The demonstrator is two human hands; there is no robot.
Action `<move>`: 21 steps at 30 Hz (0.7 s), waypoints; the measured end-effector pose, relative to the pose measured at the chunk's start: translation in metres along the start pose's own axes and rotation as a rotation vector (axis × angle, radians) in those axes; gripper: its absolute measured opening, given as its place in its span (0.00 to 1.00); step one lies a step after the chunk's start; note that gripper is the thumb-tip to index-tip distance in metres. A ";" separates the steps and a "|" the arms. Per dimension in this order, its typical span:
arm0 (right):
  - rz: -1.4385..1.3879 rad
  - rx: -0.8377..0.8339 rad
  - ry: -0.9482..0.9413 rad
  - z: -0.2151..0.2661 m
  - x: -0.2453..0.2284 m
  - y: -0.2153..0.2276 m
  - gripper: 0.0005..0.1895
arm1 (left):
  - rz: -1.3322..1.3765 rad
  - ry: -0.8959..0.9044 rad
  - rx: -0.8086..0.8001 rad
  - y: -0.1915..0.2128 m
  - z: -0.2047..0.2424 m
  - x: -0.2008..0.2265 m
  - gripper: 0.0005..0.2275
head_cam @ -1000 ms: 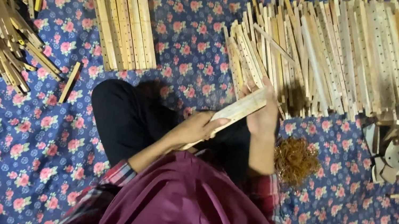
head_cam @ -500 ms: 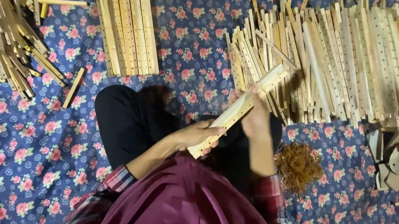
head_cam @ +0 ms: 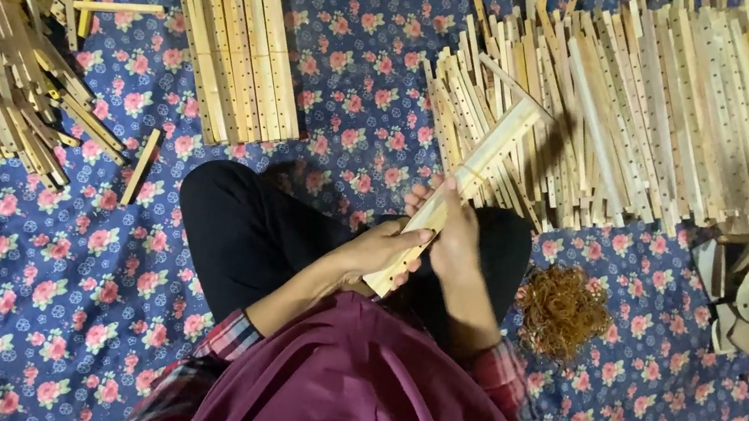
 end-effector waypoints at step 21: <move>-0.114 -0.124 -0.160 -0.015 0.019 0.016 0.35 | 0.015 0.039 0.038 -0.001 -0.004 -0.028 0.19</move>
Point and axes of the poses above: each hand's wrist, its own z-axis away from the middle knuckle, its own y-axis out of the back of the hand, x = y × z, the point moved 8 cm from there along -z, towards the middle knuckle, and after that the axes turned 10 degrees about -z, right-handed, at the moved point
